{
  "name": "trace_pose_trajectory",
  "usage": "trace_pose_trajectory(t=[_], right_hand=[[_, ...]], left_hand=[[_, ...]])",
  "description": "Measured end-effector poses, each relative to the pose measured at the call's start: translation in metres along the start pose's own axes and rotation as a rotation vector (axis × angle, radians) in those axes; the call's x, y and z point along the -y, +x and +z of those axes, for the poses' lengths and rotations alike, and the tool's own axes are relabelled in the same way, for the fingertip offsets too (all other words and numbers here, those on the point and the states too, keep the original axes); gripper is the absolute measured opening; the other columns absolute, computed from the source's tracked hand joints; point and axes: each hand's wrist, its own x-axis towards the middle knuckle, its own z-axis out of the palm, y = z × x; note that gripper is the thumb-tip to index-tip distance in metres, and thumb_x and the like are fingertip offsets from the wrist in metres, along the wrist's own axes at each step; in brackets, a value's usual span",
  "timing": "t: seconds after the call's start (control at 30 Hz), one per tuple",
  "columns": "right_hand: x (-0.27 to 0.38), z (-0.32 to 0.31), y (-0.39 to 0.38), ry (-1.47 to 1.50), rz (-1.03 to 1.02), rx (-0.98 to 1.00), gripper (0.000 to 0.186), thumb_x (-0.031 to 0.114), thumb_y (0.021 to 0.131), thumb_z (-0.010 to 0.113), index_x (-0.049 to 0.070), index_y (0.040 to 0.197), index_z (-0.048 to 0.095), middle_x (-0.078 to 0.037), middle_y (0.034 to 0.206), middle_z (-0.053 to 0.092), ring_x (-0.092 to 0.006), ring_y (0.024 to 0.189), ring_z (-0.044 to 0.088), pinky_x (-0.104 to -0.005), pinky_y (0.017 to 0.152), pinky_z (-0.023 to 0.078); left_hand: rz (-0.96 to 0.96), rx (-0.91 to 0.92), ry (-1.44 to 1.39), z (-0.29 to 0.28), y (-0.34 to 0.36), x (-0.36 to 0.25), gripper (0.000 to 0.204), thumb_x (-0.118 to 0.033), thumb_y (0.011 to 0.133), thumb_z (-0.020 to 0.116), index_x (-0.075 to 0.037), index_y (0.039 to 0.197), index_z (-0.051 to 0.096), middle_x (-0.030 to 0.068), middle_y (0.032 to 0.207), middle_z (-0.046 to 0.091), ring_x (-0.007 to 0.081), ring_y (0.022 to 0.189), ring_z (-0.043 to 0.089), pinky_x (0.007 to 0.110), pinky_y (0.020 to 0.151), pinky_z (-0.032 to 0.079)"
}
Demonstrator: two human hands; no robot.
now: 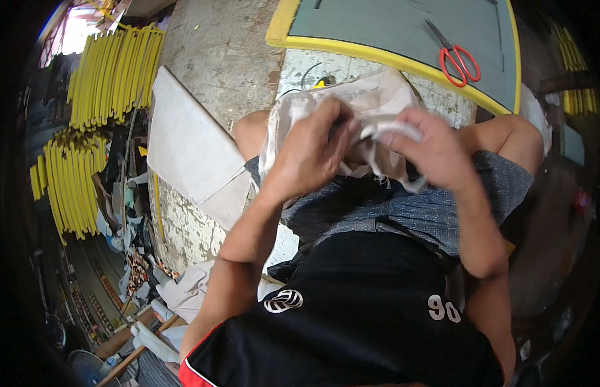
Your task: The person uses red-handled scissors to cut a white fabric bag into strips. They repeatedly cut, pull, and trim the fabric while seated on the floor.
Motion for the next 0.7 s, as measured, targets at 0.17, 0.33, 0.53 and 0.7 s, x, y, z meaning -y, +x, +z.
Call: trace_pose_trajectory(t=[0.17,0.33,0.53,0.7], right_hand=[[0.152,-0.057,0.017,0.009,-0.427,-0.015,0.010,0.014,0.094,0.064,0.007,0.101,0.062,0.004,0.085,0.063,-0.0008,0.074,0.057,-0.0163,0.062,0.046],[0.234,-0.091,0.014,-0.255,-0.909,-0.199,0.010,0.014,0.094,0.065,0.007,0.100,0.062,0.004,0.085,0.062,-0.0019,0.072,0.056,-0.0175,0.062,0.045],[0.169,-0.046,0.016,-0.307,-0.816,-0.173,0.011,0.015,0.093,0.067,0.006,0.098,0.064,0.002,0.084,0.063,-0.0043,0.073,0.056,-0.0204,0.063,0.046],[0.030,-0.019,0.003,-0.170,-0.127,-0.100,0.012,0.012,0.094,0.066,0.003,0.097,0.059,0.002,0.078,0.056,-0.0045,0.070,0.051,-0.0225,0.063,0.044]], left_hand=[[0.620,-0.223,-0.263,-0.069,0.079,-0.075,0.023,-0.021,0.099,0.061,0.002,0.102,0.060,0.0073,0.088,0.067,0.0093,0.075,0.061,0.028,0.066,0.052],[0.439,-0.098,-0.449,-0.139,0.094,-0.113,0.027,-0.025,0.097,0.065,0.002,0.103,0.064,0.0061,0.089,0.068,0.0104,0.078,0.062,0.026,0.068,0.051],[0.218,0.094,-0.209,-0.106,0.090,-0.095,0.028,-0.026,0.096,0.065,0.002,0.104,0.067,0.0061,0.089,0.069,0.0139,0.080,0.065,0.026,0.069,0.051],[-0.094,0.175,0.118,-0.036,0.044,-0.027,0.024,-0.025,0.095,0.067,-0.002,0.098,0.067,0.0090,0.076,0.066,0.0138,0.070,0.062,0.031,0.064,0.049]])
